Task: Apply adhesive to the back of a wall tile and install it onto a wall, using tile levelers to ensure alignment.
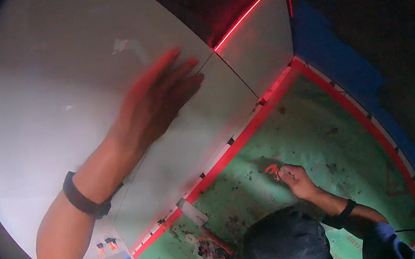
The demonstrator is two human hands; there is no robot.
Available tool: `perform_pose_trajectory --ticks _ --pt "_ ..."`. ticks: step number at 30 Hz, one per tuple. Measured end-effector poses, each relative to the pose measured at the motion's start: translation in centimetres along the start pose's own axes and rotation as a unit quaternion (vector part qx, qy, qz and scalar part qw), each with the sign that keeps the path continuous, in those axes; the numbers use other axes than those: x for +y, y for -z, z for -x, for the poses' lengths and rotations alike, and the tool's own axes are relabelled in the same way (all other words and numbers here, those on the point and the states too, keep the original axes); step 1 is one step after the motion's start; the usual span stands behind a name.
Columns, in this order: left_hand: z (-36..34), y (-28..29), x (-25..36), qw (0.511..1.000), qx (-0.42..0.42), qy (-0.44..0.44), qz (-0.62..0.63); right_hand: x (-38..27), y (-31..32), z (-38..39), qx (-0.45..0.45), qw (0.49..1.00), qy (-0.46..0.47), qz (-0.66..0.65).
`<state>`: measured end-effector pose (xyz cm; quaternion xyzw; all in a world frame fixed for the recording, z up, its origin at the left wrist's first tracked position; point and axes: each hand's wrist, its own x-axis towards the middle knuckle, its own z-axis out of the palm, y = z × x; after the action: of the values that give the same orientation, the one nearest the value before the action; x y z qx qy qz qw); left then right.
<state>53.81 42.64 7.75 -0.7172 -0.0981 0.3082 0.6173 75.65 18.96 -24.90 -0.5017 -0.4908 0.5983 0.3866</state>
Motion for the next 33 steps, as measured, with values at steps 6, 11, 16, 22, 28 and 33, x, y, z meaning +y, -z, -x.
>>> perform_pose_trajectory --ticks 6,11,16,22,28,33 --pt "2.5 -0.4 0.4 0.937 -0.016 0.000 0.348 0.3 -0.8 0.2 0.011 0.998 0.057 -0.017" --pt "5.8 1.0 0.5 0.940 -0.025 0.001 0.340 0.9 -1.2 0.5 -0.029 0.999 0.019 0.003" --pt "10.0 1.7 2.6 0.928 -0.043 0.050 0.367 0.8 -2.2 0.5 -0.041 0.998 0.016 0.037" --pt "17.7 2.2 6.3 0.937 -0.073 0.119 0.321 2.3 -3.2 0.8 -0.125 0.978 -0.035 0.162" --pt "21.9 0.7 10.0 0.909 -0.024 0.303 0.287 2.7 -3.7 -0.8 -0.209 0.862 0.025 0.461" --pt "22.5 2.1 13.0 0.791 -0.044 0.564 0.234 -7.2 -1.9 -4.7 -0.112 0.953 0.038 0.280"
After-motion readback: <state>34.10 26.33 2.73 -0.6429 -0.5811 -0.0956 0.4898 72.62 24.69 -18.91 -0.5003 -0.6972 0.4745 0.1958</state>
